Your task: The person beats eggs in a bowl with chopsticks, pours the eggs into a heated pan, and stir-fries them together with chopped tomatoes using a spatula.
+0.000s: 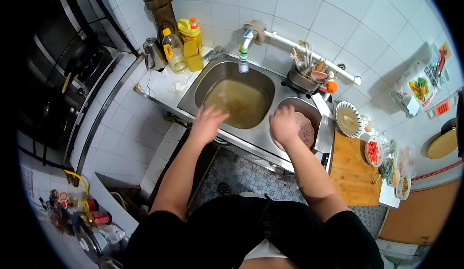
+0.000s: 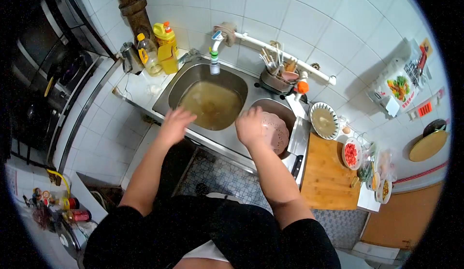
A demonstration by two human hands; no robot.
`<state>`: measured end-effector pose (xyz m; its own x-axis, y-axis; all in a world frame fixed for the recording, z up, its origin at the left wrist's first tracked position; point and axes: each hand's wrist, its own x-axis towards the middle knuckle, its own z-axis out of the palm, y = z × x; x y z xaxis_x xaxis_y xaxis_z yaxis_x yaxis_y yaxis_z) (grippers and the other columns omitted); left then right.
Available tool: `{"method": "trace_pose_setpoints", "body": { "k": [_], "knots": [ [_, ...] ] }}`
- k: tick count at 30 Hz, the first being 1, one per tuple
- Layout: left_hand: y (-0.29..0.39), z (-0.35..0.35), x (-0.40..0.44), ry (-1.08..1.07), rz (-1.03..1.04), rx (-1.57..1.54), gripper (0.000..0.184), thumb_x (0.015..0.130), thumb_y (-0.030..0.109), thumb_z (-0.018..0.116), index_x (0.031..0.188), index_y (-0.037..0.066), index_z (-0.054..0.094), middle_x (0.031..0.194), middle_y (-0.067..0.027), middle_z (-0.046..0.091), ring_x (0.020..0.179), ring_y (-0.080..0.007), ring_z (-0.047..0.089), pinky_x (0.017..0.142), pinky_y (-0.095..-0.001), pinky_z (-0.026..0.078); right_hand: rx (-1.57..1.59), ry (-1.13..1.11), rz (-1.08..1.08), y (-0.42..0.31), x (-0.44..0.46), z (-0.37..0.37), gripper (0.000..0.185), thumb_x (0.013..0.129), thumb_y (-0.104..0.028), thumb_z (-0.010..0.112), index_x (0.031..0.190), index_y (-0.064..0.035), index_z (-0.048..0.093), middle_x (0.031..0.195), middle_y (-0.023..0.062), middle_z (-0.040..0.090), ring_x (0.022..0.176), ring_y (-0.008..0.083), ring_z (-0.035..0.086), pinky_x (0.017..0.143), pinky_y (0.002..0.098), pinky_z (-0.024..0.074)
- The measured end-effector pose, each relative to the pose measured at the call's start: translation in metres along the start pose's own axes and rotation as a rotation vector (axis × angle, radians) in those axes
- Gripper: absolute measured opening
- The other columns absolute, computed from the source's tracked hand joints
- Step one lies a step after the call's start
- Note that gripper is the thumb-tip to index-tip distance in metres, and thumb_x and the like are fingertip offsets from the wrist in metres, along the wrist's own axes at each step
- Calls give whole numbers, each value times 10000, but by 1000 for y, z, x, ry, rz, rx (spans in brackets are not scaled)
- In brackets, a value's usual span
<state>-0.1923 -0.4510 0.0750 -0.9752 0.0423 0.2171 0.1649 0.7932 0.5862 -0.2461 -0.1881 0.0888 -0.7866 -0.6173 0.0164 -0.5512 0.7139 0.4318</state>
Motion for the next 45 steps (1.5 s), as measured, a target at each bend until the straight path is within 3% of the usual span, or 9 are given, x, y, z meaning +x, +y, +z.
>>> {"method": "trace_pose_setpoints", "body": {
  "k": [1, 2, 4, 19, 25, 34, 40, 43, 45],
  "knots": [
    [-17, 3, -20, 56, 146, -76, 321, 862, 233, 559, 1139, 70, 548, 1047, -172, 608, 901, -329, 604, 777, -404, 485, 470, 308, -106, -13, 0, 46, 343, 824, -304, 567, 1015, -27, 635, 1005, 195, 621, 926, 376, 593, 857, 433, 461],
    [-18, -8, -31, -136, -351, -275, 397, 837, 216, 592, 1202, 75, 523, 1113, -157, 586, 1003, -328, 568, 841, -403, 467, 687, 133, 18, -25, 11, 56, 352, 815, -301, 576, 1035, -31, 627, 1020, 200, 616, 948, 373, 586, 863, 427, 456],
    [-53, -10, -47, -71, -132, -11, 371, 821, 206, 610, 1157, 59, 553, 1120, -163, 580, 1007, -321, 565, 844, -388, 468, 1112, -243, 284, -54, 27, 62, 378, 798, -296, 594, 1075, -39, 613, 1049, 209, 606, 991, 367, 571, 877, 415, 447],
    [-120, -33, -17, -130, -421, -243, 247, 840, 82, 584, 1084, 47, 602, 1107, -106, 579, 817, -205, 610, 714, -286, 495, 918, -506, 307, -125, 242, 222, 339, 799, -240, 567, 1053, -16, 595, 972, 215, 617, 898, 345, 601, 815, 416, 472],
    [-138, -51, -2, -10, -502, -246, 233, 841, 59, 569, 1069, 45, 611, 1103, -117, 580, 823, -199, 616, 708, -280, 499, 1381, 72, 390, -140, 274, 172, 262, 803, -151, 572, 1035, -40, 615, 915, 184, 622, 850, 311, 611, 755, 387, 491],
    [-168, -60, -9, -19, -488, -172, 217, 838, 49, 561, 1047, 37, 617, 1087, -124, 592, 839, -231, 619, 702, -290, 501, 758, -574, 229, -156, 274, 290, 390, 869, -247, 413, 1111, 49, 485, 1056, 258, 570, 950, 400, 571, 851, 446, 454],
    [-199, -46, -5, -158, -483, -240, 209, 839, 51, 560, 1037, 28, 620, 1080, -128, 596, 886, -251, 618, 714, -300, 501, 898, -539, 590, -179, 284, 276, 359, 863, -209, 449, 1129, 33, 458, 1232, 272, 458, 963, 377, 579, 869, 399, 460],
    [-207, -38, 13, -187, -355, -237, 208, 840, 48, 556, 1035, 27, 622, 1078, -128, 595, 884, -252, 619, 721, -300, 503, 496, -174, 385, -203, 261, 330, 334, 864, -172, 452, 1133, 26, 446, 1151, 257, 521, 972, 360, 582, 842, 400, 475],
    [-209, -31, 25, -167, -246, -251, 208, 839, 45, 554, 1034, 27, 623, 1070, -126, 597, 872, -256, 621, 717, -301, 505, 594, -396, 368, -202, 261, 339, 322, 869, -159, 445, 1130, 28, 468, 1110, 266, 546, 975, 358, 583, 849, 406, 474]
  ]
}}
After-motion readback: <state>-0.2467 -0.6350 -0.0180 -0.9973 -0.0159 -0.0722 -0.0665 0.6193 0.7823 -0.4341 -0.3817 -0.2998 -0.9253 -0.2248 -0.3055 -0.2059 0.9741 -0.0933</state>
